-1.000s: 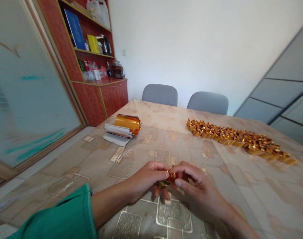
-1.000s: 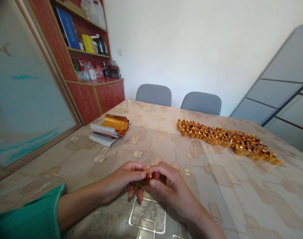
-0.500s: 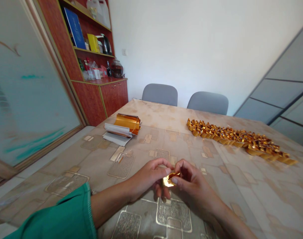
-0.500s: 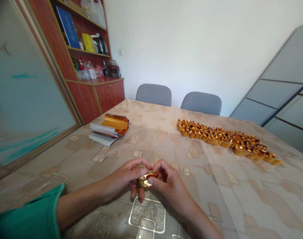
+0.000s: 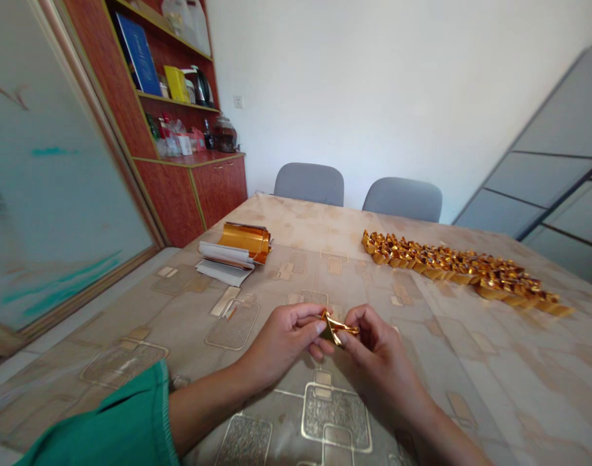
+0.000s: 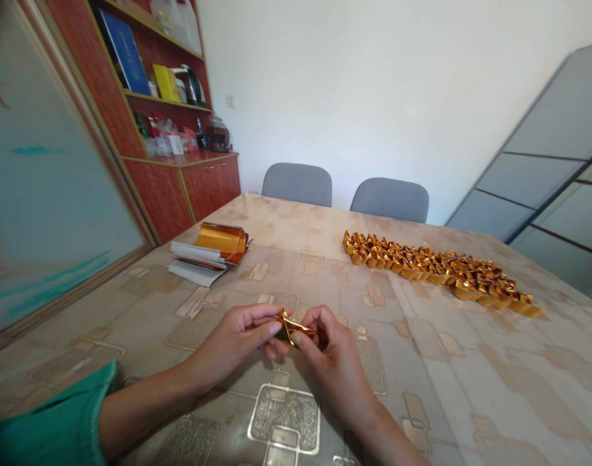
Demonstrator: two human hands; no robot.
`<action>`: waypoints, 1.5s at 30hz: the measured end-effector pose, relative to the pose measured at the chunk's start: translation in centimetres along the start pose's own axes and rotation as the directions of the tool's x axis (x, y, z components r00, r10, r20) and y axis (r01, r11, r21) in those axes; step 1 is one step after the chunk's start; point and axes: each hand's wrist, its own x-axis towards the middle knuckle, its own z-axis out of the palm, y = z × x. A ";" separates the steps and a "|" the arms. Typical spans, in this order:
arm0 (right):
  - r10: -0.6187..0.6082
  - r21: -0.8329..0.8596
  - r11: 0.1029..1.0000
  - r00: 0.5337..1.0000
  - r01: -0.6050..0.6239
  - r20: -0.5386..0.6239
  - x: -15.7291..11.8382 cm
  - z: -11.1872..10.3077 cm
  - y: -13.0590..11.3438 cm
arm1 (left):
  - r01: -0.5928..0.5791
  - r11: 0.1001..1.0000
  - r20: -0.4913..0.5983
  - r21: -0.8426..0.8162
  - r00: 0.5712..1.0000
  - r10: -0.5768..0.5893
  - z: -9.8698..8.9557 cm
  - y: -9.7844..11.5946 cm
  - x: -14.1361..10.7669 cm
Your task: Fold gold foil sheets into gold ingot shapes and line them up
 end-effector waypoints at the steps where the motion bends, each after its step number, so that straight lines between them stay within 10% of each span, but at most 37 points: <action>1: 0.008 0.013 1.000 1.000 -0.008 0.006 0.0 0.1 0.3 | -0.005 1.000 0.008 0.010 1.000 0.005 0.1 0.0 -0.1; 17: -0.008 0.074 0.997 0.994 0.016 -0.107 0.3 1.0 0.9 | 0.182 0.915 -0.140 -0.361 0.959 -0.246 0.9 -0.1 -0.8; 38: 0.025 0.267 0.963 0.997 -0.045 0.076 0.1 1.1 -1.3 | 0.162 0.833 -0.141 -0.529 0.951 -0.274 1.3 -0.3 -0.3; 45: 0.024 0.182 0.983 0.999 -0.019 -0.027 0.1 -0.2 -2.6 | 0.133 0.849 -0.190 -0.512 0.946 -0.262 0.6 -0.3 0.0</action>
